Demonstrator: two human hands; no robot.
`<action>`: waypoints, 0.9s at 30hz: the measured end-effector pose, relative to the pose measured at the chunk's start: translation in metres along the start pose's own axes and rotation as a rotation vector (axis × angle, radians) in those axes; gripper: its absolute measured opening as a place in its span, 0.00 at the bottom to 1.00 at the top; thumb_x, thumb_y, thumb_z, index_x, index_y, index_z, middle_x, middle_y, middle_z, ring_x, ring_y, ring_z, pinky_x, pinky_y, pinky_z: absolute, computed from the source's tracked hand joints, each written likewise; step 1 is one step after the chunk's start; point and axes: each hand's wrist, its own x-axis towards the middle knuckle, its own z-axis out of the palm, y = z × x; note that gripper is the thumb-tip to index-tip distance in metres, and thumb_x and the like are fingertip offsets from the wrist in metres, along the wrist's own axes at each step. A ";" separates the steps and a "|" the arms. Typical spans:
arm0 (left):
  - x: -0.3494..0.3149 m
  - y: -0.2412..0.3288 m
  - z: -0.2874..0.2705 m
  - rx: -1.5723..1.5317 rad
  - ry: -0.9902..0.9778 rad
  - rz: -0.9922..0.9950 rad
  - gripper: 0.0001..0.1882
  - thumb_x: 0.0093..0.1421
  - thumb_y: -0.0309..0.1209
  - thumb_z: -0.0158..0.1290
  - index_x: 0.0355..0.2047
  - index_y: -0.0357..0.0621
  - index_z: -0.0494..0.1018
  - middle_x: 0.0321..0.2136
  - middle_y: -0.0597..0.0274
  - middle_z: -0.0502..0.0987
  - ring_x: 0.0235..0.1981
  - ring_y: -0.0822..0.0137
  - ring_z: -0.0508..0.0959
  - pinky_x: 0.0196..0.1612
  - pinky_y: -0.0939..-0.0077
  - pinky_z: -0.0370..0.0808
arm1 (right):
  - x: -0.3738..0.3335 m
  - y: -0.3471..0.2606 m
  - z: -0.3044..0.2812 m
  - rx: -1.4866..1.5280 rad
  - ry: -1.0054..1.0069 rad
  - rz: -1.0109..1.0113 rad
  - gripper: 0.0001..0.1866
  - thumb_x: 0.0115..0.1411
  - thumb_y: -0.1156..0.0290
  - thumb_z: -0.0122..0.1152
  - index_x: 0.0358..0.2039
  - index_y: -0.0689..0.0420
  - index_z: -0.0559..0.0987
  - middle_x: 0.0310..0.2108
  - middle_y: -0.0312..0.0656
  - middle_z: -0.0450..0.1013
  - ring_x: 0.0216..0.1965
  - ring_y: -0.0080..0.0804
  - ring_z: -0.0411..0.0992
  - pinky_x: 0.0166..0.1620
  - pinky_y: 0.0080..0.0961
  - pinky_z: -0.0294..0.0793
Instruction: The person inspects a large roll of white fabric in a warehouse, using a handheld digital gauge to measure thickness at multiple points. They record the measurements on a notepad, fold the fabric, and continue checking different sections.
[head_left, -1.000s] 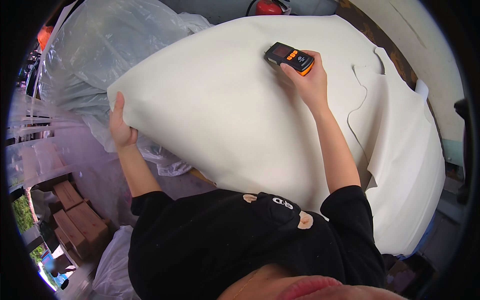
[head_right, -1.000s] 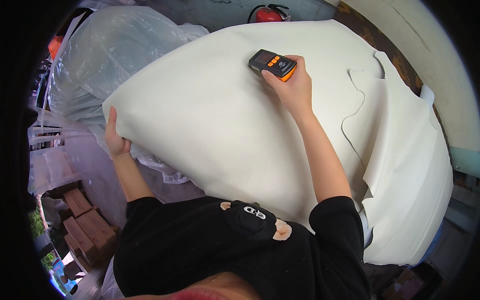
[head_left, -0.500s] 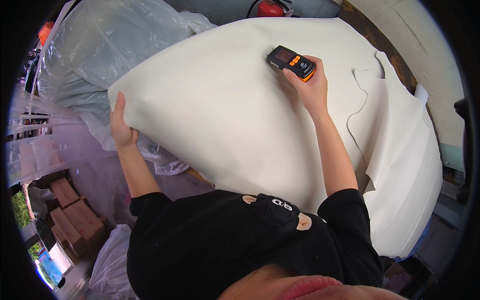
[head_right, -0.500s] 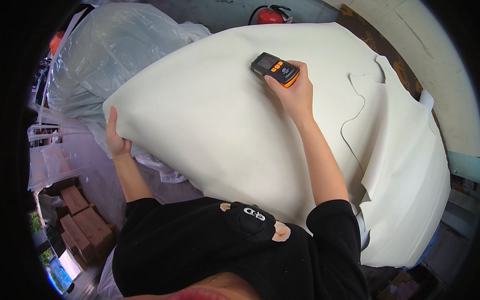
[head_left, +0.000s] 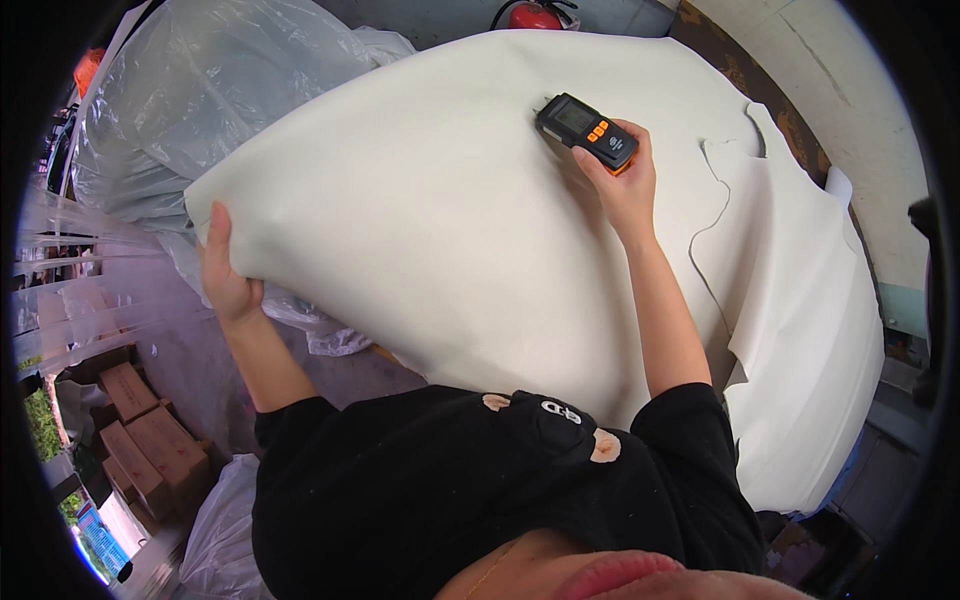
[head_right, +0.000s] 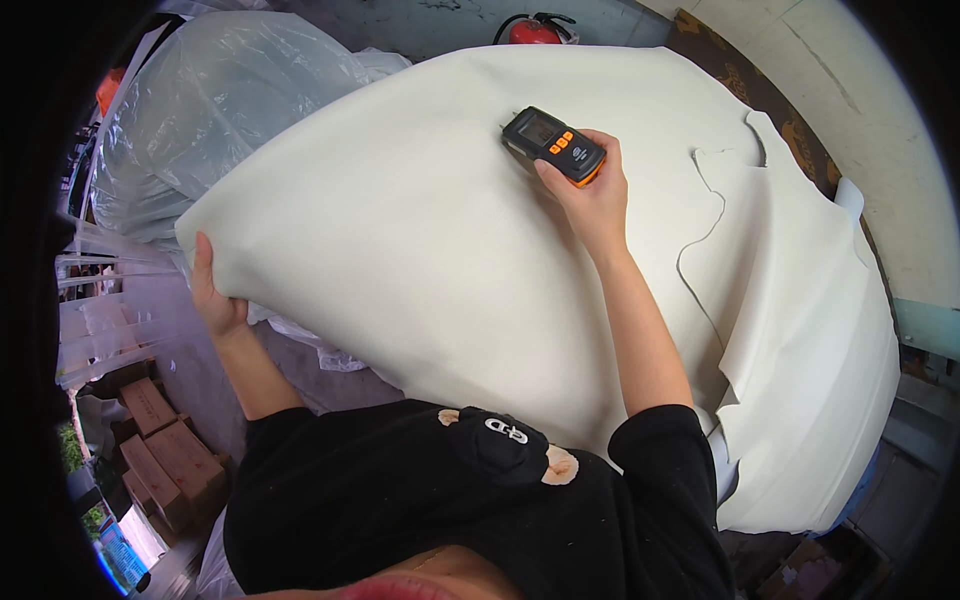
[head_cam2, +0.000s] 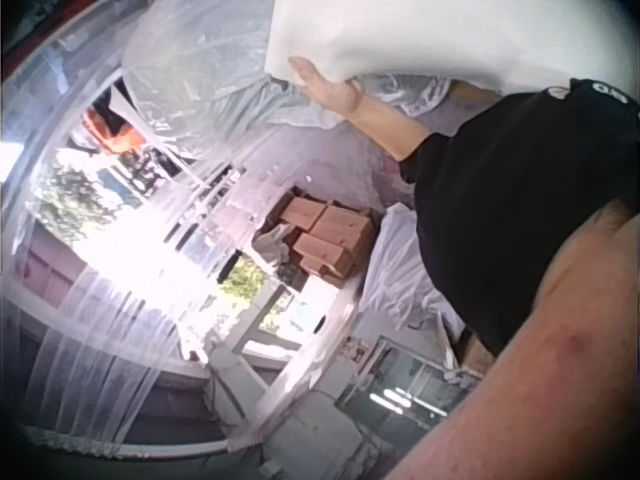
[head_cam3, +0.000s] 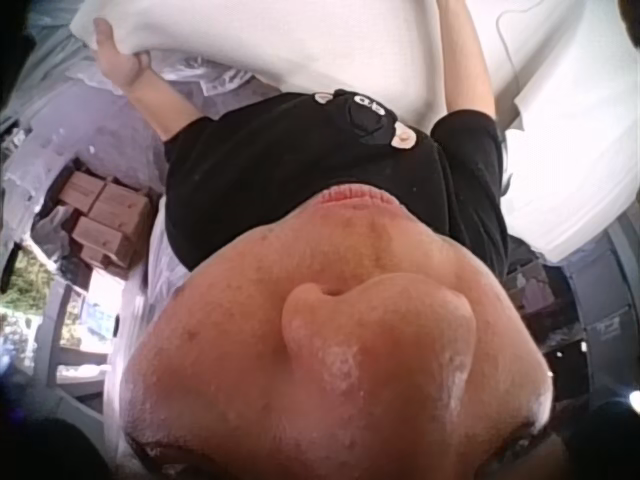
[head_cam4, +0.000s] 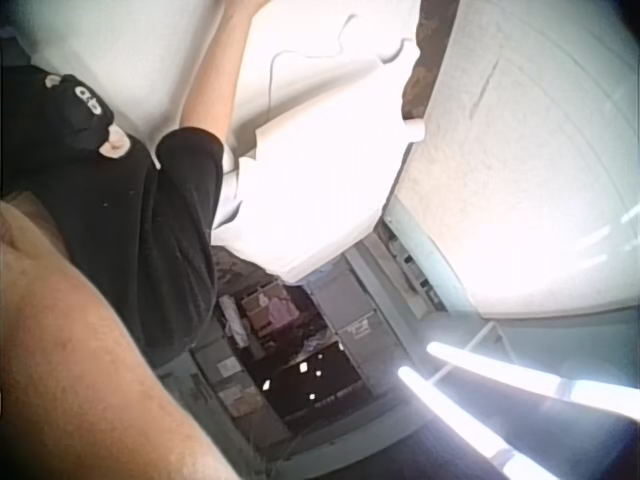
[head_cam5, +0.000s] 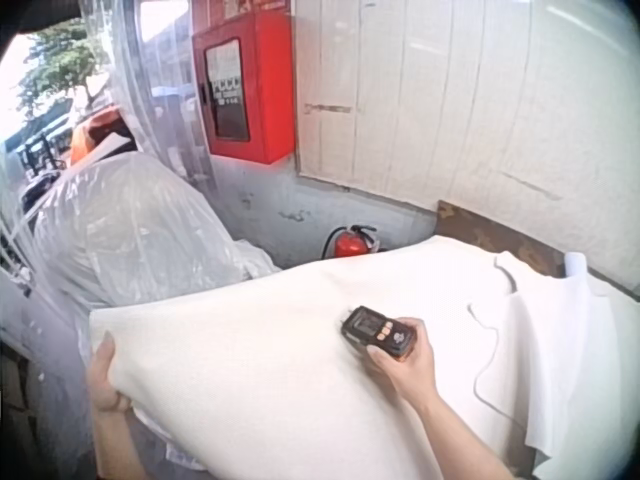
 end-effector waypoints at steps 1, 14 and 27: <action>-0.001 0.003 0.001 0.018 -0.010 0.009 0.20 0.73 0.36 0.43 0.56 0.31 0.68 0.49 0.54 0.78 0.47 0.65 0.80 0.50 0.73 0.75 | -0.002 0.000 -0.001 0.054 0.014 -0.010 0.32 0.53 0.67 0.76 0.52 0.59 0.67 0.44 0.42 0.75 0.44 0.26 0.75 0.47 0.23 0.77; -0.016 0.006 -0.012 0.050 0.031 0.014 0.21 0.74 0.37 0.43 0.56 0.31 0.68 0.48 0.54 0.78 0.46 0.67 0.80 0.48 0.74 0.75 | -0.036 -0.006 0.007 0.398 0.168 -0.070 0.30 0.54 0.74 0.73 0.52 0.59 0.64 0.48 0.42 0.71 0.47 0.25 0.73 0.49 0.23 0.76; -0.016 0.000 -0.008 0.051 -0.007 0.025 0.20 0.75 0.36 0.40 0.56 0.31 0.68 0.49 0.54 0.77 0.47 0.67 0.79 0.49 0.74 0.75 | -0.028 0.007 0.016 0.225 0.093 -0.003 0.29 0.55 0.72 0.74 0.51 0.61 0.65 0.45 0.42 0.73 0.44 0.24 0.74 0.46 0.21 0.76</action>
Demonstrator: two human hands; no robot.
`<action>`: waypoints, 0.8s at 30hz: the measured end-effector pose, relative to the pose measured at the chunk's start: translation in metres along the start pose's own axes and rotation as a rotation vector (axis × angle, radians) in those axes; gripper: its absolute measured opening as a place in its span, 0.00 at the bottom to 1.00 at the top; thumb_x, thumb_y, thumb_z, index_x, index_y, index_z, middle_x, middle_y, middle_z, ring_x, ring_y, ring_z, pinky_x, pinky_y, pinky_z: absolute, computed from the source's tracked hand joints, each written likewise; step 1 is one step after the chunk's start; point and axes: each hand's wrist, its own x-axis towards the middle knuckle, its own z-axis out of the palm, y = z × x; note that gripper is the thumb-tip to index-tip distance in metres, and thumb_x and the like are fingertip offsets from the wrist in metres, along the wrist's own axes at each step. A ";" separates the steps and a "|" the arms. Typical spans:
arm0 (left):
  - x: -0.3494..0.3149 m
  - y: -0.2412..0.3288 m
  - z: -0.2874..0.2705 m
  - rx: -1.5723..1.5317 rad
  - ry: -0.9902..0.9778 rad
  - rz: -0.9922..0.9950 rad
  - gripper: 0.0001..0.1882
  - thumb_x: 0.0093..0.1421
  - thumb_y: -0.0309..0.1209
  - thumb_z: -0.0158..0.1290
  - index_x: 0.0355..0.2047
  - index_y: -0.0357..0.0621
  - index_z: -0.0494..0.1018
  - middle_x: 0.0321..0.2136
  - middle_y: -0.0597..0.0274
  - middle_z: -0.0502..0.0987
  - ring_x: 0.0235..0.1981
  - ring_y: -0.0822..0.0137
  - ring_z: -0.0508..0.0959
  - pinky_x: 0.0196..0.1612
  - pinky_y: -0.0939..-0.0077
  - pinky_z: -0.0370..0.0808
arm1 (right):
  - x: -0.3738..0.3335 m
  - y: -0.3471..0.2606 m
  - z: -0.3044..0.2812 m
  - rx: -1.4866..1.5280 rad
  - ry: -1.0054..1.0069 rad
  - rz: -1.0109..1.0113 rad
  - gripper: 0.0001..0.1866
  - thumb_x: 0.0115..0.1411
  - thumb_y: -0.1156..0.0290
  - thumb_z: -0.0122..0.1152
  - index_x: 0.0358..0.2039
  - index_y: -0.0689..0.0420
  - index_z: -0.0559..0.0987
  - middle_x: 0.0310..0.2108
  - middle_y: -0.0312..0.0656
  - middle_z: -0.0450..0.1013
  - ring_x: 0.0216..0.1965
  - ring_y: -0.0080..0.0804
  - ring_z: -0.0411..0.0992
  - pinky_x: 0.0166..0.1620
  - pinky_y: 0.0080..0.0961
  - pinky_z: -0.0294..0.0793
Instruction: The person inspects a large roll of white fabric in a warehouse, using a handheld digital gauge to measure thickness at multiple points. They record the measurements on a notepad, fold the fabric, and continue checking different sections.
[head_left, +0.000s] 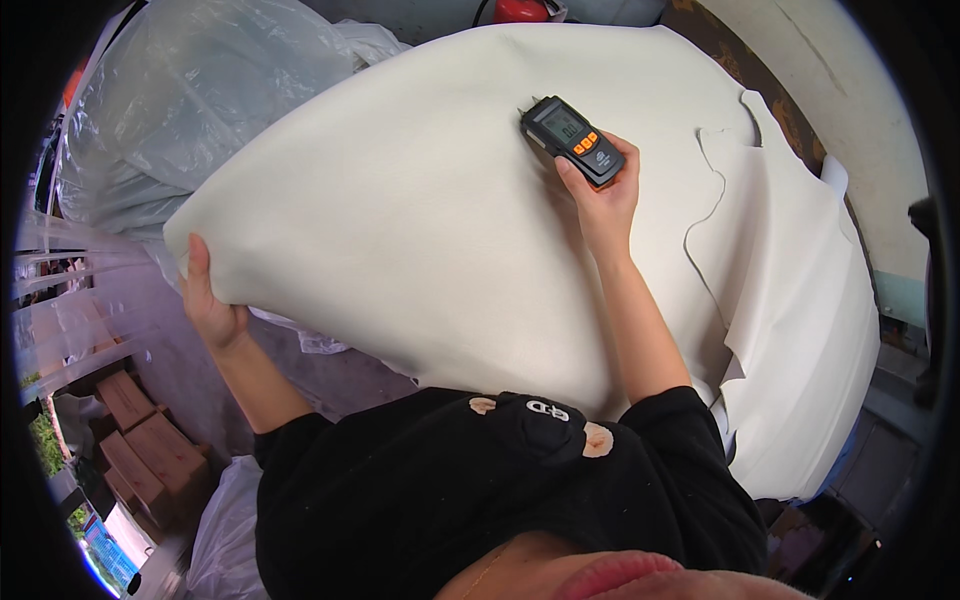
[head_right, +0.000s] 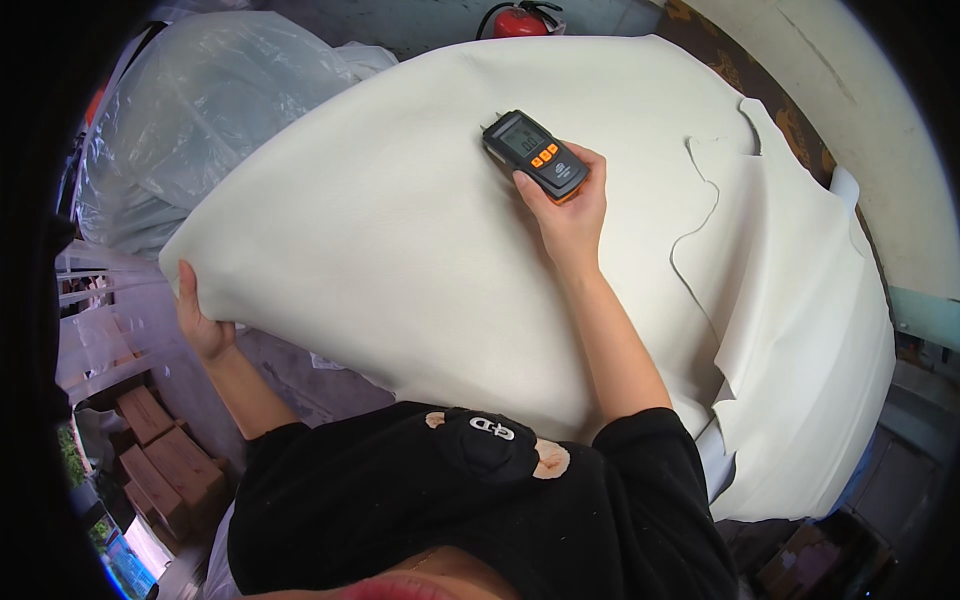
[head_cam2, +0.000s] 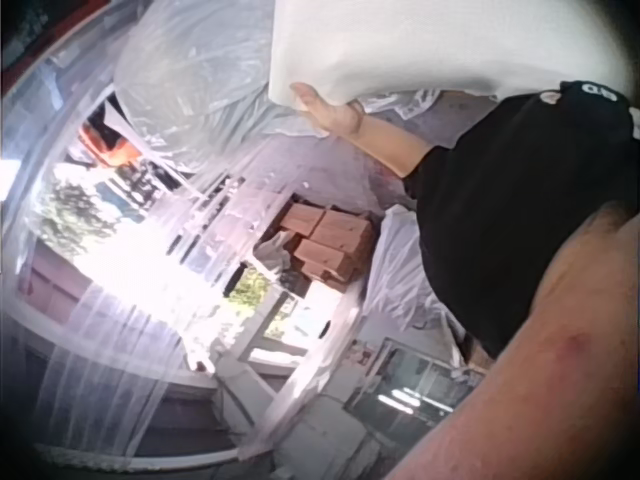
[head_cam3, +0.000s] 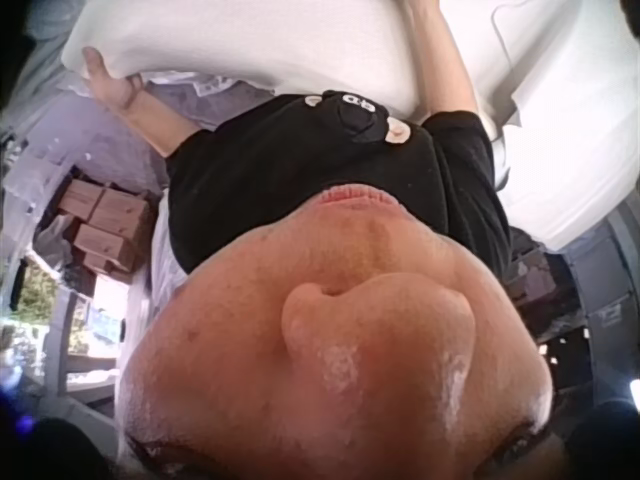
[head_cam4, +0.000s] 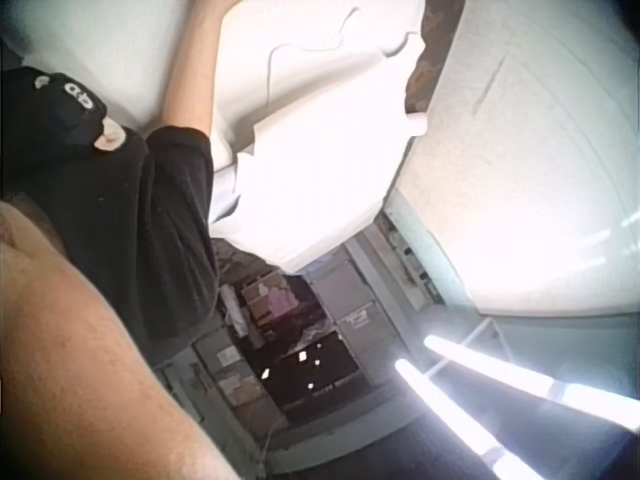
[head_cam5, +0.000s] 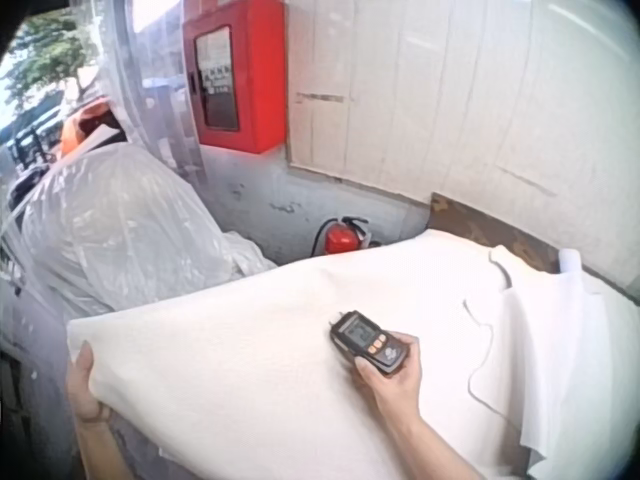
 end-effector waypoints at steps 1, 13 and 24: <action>0.001 0.000 0.001 0.001 -0.004 0.003 0.20 0.75 0.36 0.40 0.56 0.31 0.68 0.49 0.54 0.77 0.47 0.67 0.79 0.49 0.74 0.75 | 0.000 0.000 0.000 0.001 0.002 0.001 0.29 0.55 0.72 0.74 0.51 0.61 0.65 0.45 0.42 0.73 0.44 0.24 0.74 0.46 0.21 0.76; 0.000 -0.005 -0.003 0.040 0.022 -0.032 0.23 0.76 0.38 0.36 0.58 0.30 0.66 0.49 0.54 0.78 0.48 0.67 0.80 0.50 0.75 0.76 | 0.000 -0.008 0.003 -0.079 -0.002 0.011 0.29 0.55 0.69 0.74 0.50 0.61 0.66 0.43 0.41 0.74 0.43 0.22 0.74 0.46 0.21 0.76; -0.004 -0.011 0.002 0.030 0.062 -0.069 0.21 0.74 0.36 0.43 0.56 0.29 0.69 0.50 0.55 0.77 0.49 0.67 0.78 0.52 0.74 0.73 | 0.013 -0.045 0.007 -0.474 -0.078 0.016 0.30 0.52 0.62 0.75 0.48 0.61 0.68 0.38 0.45 0.78 0.37 0.28 0.78 0.42 0.23 0.77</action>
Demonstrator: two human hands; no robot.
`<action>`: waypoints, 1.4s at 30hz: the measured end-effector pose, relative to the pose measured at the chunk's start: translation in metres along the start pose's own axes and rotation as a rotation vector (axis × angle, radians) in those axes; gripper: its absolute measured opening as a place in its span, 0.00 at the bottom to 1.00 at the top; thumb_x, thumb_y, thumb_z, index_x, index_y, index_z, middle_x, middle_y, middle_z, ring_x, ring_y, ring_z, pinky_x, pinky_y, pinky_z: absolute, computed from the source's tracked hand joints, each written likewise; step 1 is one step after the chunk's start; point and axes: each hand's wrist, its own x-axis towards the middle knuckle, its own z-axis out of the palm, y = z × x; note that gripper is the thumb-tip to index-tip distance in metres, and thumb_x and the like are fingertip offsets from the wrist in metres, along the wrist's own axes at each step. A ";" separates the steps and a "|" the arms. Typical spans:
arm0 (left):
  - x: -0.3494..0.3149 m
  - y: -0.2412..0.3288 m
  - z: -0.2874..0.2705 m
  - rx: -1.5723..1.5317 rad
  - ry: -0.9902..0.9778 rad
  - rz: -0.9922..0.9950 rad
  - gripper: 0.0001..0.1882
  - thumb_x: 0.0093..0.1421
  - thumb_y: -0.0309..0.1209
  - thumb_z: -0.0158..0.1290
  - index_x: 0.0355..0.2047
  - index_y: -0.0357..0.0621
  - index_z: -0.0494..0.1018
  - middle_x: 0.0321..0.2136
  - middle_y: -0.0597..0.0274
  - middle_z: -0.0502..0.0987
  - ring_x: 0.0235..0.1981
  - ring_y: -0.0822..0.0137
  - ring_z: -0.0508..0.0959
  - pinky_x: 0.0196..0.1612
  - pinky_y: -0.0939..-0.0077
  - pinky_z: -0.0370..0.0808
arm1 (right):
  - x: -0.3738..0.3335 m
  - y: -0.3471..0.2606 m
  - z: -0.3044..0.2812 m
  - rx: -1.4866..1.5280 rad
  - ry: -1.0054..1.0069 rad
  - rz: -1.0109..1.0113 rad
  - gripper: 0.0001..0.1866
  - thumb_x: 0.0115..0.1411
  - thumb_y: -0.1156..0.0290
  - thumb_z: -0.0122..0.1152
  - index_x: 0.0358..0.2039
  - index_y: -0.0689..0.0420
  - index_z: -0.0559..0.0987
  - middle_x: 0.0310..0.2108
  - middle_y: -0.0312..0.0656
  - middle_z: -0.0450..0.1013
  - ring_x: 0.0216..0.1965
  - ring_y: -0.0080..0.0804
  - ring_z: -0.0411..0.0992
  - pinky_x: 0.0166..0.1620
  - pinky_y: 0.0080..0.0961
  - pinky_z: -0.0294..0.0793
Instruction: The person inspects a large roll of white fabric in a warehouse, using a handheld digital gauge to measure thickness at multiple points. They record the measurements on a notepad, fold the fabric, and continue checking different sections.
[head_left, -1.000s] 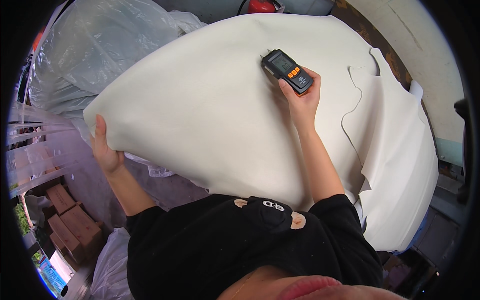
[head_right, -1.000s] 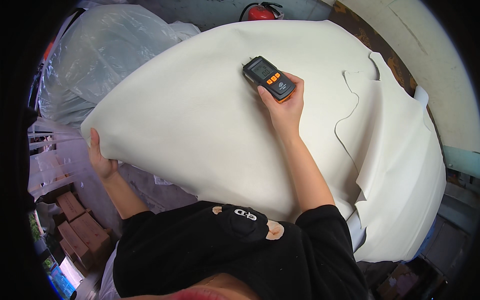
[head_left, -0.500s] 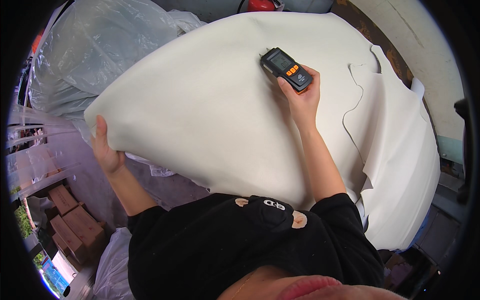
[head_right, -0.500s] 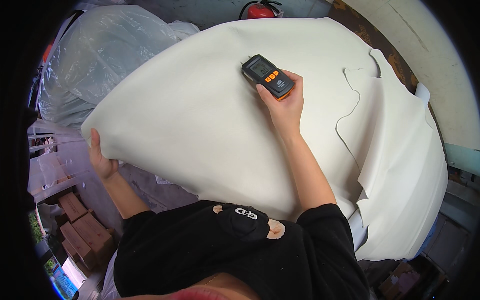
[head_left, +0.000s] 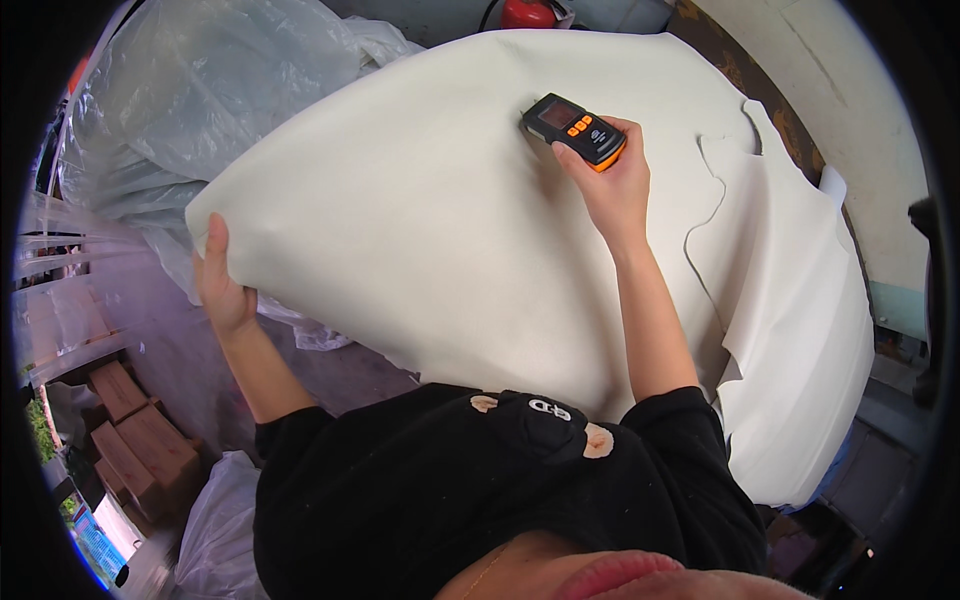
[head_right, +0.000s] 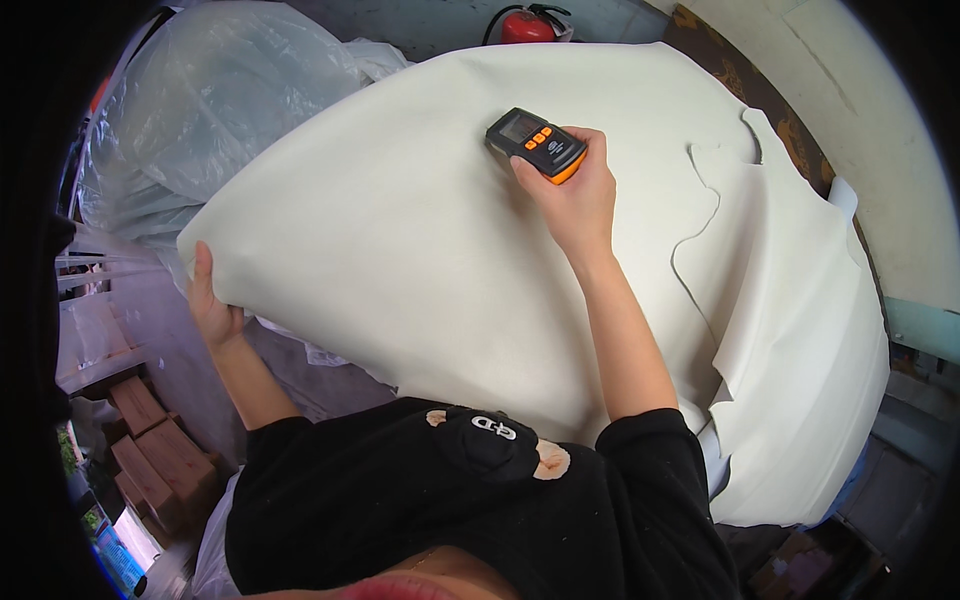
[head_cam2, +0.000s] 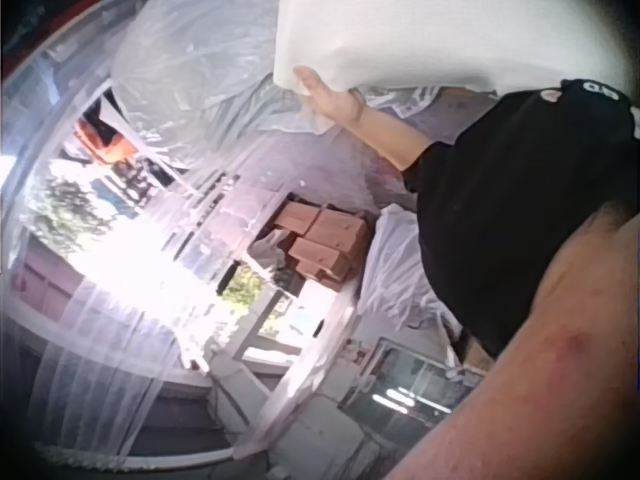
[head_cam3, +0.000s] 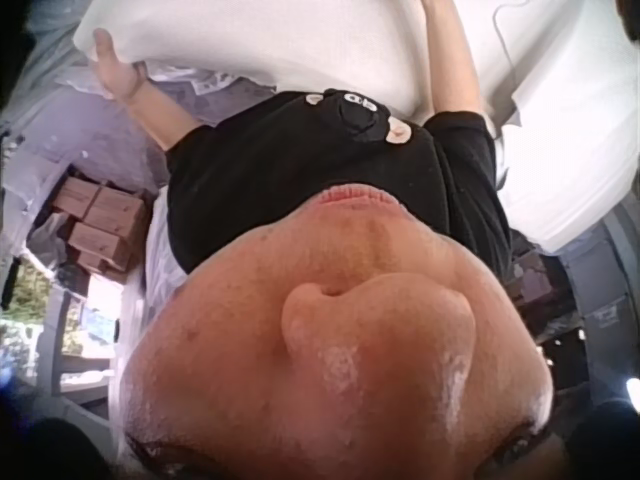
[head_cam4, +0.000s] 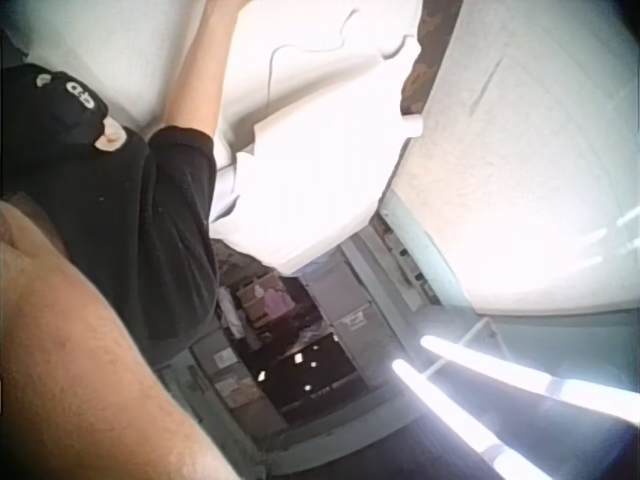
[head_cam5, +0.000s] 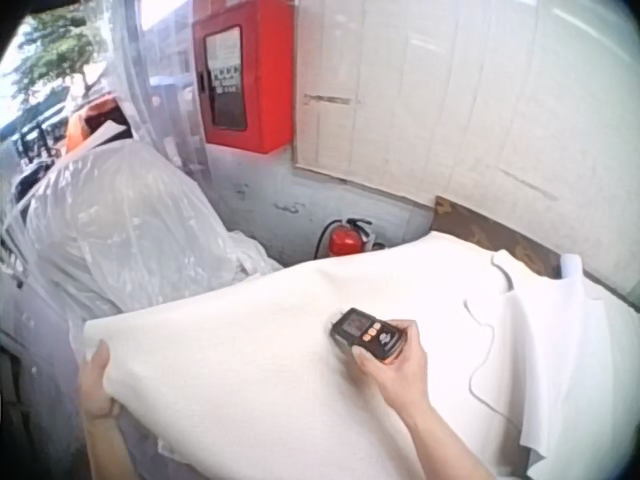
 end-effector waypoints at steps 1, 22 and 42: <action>0.000 -0.001 0.000 -0.006 0.006 -0.004 0.21 0.74 0.36 0.43 0.56 0.30 0.69 0.50 0.55 0.77 0.49 0.67 0.78 0.52 0.74 0.73 | 0.001 -0.003 -0.001 -0.017 -0.005 0.003 0.30 0.52 0.61 0.75 0.48 0.61 0.69 0.38 0.44 0.78 0.37 0.27 0.77 0.42 0.22 0.77; 0.024 -0.048 -0.020 0.125 0.062 -0.158 0.22 0.71 0.38 0.48 0.55 0.30 0.70 0.49 0.56 0.77 0.48 0.68 0.77 0.51 0.75 0.71 | 0.010 0.020 0.015 -0.072 -0.071 0.041 0.32 0.52 0.60 0.75 0.50 0.60 0.68 0.39 0.46 0.79 0.37 0.29 0.78 0.42 0.23 0.77; 0.016 -0.146 -0.048 0.150 0.170 -0.444 0.27 0.68 0.42 0.53 0.56 0.30 0.70 0.49 0.55 0.78 0.47 0.66 0.78 0.49 0.73 0.74 | 0.009 0.045 0.031 -0.262 -0.119 0.086 0.31 0.51 0.60 0.74 0.49 0.60 0.68 0.38 0.49 0.79 0.37 0.38 0.80 0.43 0.30 0.78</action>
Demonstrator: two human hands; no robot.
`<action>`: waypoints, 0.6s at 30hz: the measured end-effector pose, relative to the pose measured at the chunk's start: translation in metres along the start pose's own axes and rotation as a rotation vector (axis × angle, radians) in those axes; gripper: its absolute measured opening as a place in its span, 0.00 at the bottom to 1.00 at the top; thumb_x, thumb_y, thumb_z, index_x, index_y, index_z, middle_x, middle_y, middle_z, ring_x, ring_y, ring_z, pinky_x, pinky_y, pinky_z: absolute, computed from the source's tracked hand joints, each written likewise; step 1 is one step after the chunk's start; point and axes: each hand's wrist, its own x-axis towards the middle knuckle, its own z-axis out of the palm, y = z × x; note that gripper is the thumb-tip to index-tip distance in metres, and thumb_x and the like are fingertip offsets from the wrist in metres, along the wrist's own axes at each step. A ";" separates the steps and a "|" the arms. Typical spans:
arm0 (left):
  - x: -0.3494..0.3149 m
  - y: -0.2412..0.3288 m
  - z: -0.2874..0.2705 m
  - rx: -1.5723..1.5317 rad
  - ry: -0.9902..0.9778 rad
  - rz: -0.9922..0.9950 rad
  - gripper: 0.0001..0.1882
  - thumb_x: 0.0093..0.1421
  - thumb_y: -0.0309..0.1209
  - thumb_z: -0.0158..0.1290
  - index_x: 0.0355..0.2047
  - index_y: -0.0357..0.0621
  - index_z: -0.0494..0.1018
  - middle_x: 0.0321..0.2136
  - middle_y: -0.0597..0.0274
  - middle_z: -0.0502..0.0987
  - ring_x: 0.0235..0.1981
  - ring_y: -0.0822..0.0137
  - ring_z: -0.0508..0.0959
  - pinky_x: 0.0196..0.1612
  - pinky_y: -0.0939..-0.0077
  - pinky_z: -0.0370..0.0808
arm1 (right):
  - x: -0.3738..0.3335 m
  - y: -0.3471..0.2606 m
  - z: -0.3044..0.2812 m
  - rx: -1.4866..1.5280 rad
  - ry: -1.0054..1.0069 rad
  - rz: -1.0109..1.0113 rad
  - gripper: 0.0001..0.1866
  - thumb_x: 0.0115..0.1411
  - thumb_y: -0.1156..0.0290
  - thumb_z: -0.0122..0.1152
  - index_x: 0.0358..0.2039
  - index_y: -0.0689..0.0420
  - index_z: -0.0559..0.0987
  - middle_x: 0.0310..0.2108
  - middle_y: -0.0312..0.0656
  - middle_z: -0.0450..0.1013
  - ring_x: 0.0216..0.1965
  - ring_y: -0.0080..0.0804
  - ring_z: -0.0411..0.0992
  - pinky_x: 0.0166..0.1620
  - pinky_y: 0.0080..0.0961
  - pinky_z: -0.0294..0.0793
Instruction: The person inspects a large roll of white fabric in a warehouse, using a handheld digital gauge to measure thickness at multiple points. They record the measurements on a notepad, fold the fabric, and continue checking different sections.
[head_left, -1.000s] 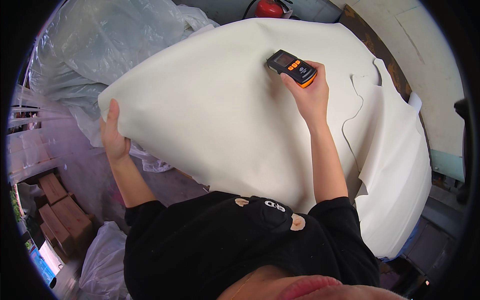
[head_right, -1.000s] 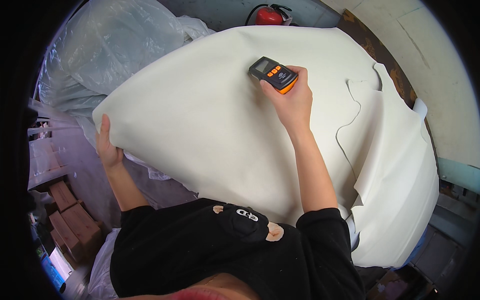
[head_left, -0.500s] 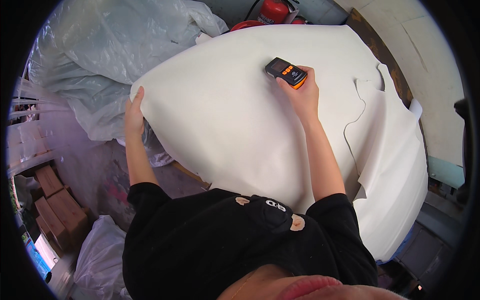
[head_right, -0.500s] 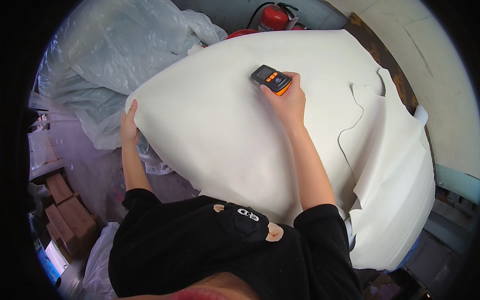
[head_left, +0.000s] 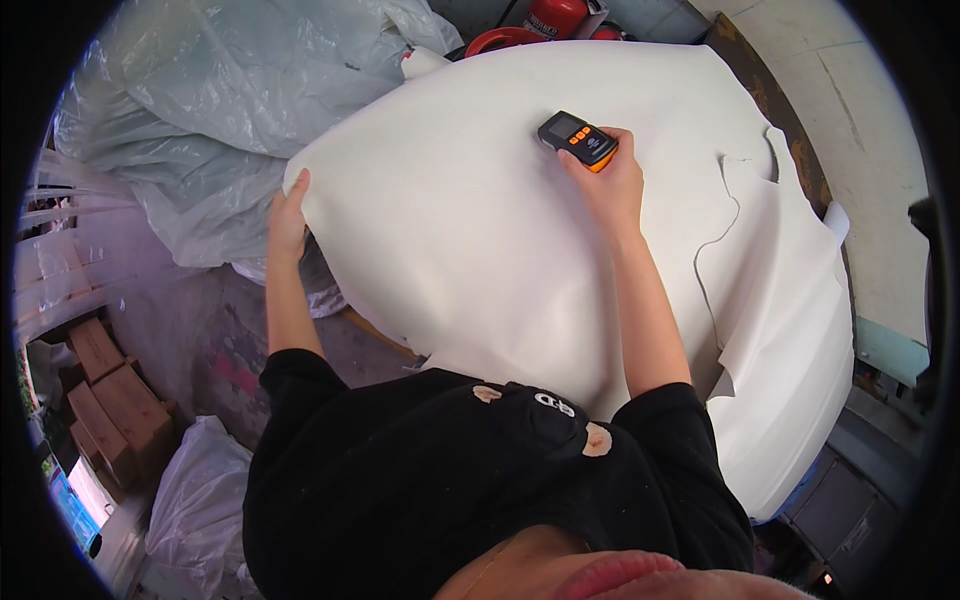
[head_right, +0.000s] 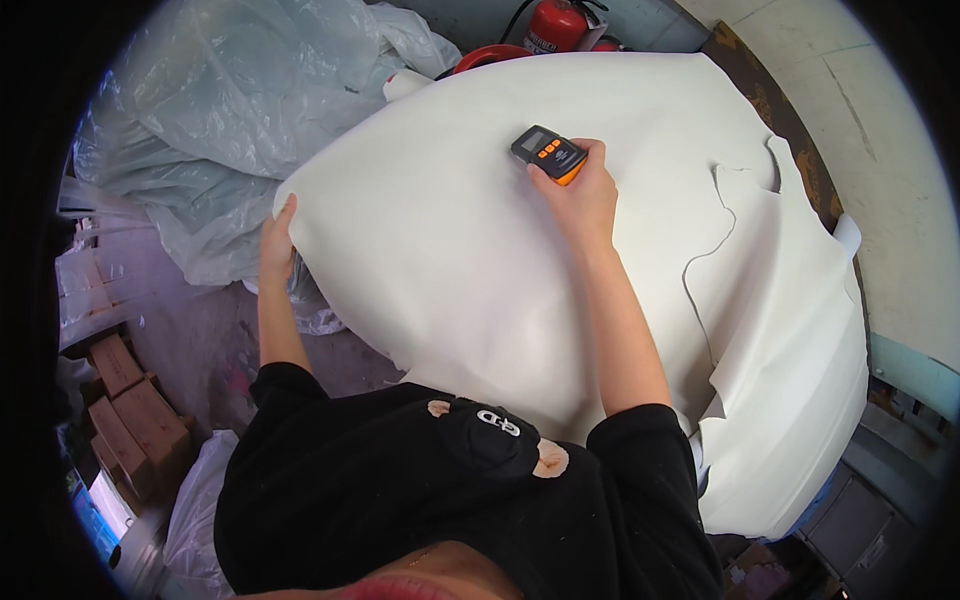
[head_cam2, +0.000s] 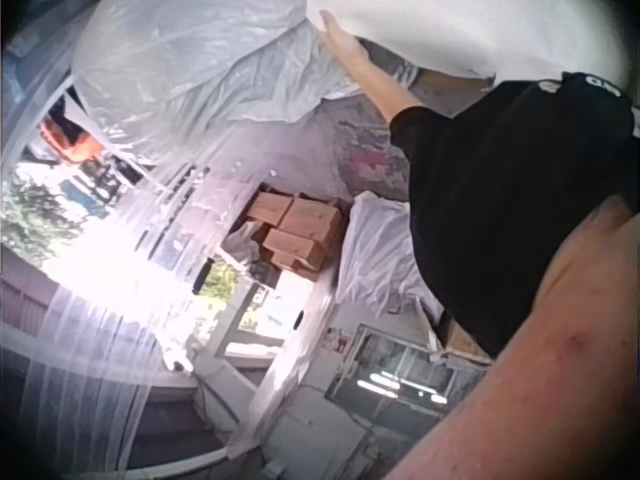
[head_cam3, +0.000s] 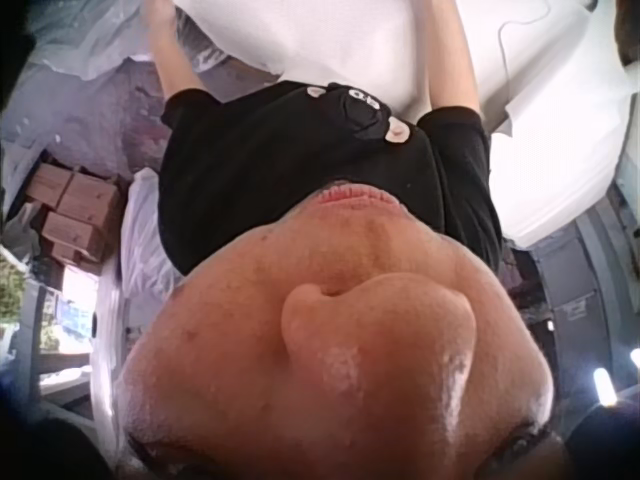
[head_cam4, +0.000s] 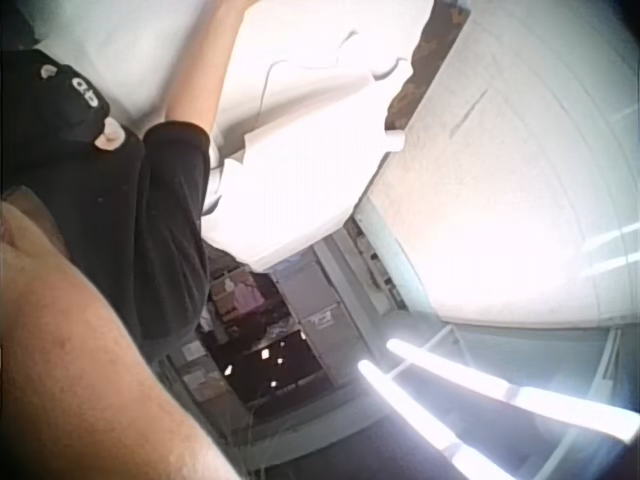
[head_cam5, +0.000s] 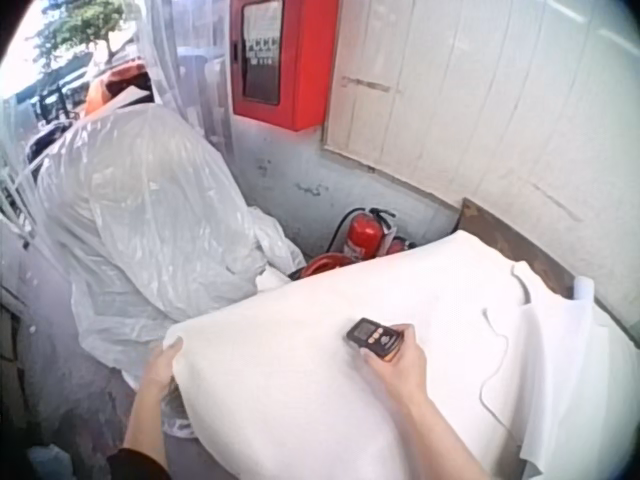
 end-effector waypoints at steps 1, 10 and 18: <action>0.002 -0.005 -0.001 0.010 -0.001 -0.008 0.27 0.68 0.43 0.53 0.56 0.30 0.70 0.49 0.55 0.78 0.47 0.66 0.78 0.49 0.73 0.74 | 0.000 -0.001 0.000 -0.014 -0.002 -0.009 0.31 0.51 0.60 0.74 0.49 0.60 0.68 0.37 0.49 0.79 0.37 0.38 0.80 0.42 0.30 0.78; -0.003 -0.036 0.003 -0.008 -0.005 -0.100 0.28 0.69 0.44 0.52 0.59 0.33 0.67 0.51 0.56 0.77 0.50 0.66 0.78 0.50 0.72 0.74 | 0.000 -0.008 0.001 -0.134 -0.033 -0.055 0.30 0.51 0.61 0.74 0.48 0.61 0.67 0.34 0.49 0.79 0.33 0.40 0.79 0.38 0.32 0.78; -0.007 -0.035 0.008 -0.019 -0.002 -0.114 0.28 0.68 0.44 0.52 0.60 0.34 0.67 0.51 0.58 0.76 0.50 0.67 0.78 0.49 0.73 0.74 | -0.001 -0.010 0.002 -0.169 -0.022 -0.081 0.29 0.51 0.63 0.72 0.47 0.61 0.67 0.32 0.49 0.79 0.32 0.41 0.79 0.38 0.32 0.78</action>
